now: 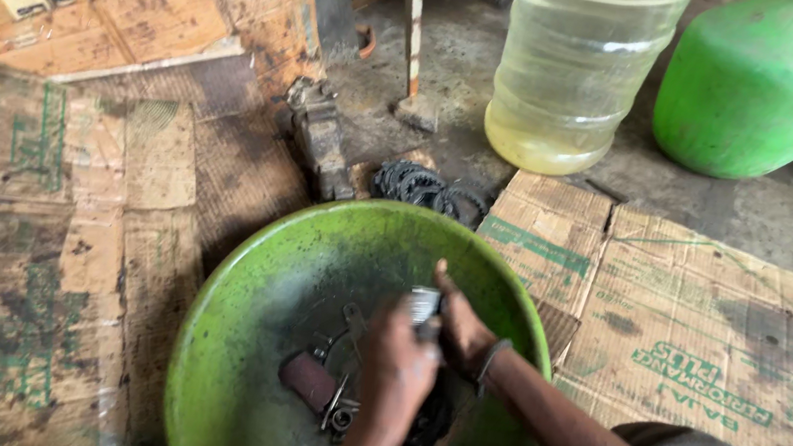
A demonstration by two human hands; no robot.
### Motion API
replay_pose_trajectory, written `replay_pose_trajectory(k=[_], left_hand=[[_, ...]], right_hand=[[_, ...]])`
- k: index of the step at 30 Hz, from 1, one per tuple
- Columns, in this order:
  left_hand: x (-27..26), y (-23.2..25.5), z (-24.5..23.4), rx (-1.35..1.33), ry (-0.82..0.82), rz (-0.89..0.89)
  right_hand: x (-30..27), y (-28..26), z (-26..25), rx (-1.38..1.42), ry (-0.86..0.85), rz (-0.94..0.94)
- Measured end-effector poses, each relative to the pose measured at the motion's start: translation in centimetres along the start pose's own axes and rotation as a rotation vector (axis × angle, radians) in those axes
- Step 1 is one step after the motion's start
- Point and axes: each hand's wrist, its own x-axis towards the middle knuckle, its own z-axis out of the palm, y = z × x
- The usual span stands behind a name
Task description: The person cleans various metal engine components in a green plastic basin by hand, pouring fluid from a bottle over them and wiping them.
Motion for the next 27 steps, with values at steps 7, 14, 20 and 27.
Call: replay_pose_trajectory(k=[7,14,20,27], left_hand=[[0.0,0.5,0.1,0.021,0.184,0.266],[2.8,-3.2,-2.2,0.003,0.059,-0.212],[1.1,-5.2,-0.5,0.064,0.172,-0.153],[-3.2,-10.7,11.9,0.368,-0.334,0.183]], right_hand=[[3.9,1.7,-2.1,0.077,-0.064,-0.208],[1.2,2.1,0.1,-0.077,-0.190,-0.188],[-0.6,-1.9,-2.6,0.176,-0.167,-0.118],[-2.1,-3.9,-4.7,0.516,-0.465,-0.108]])
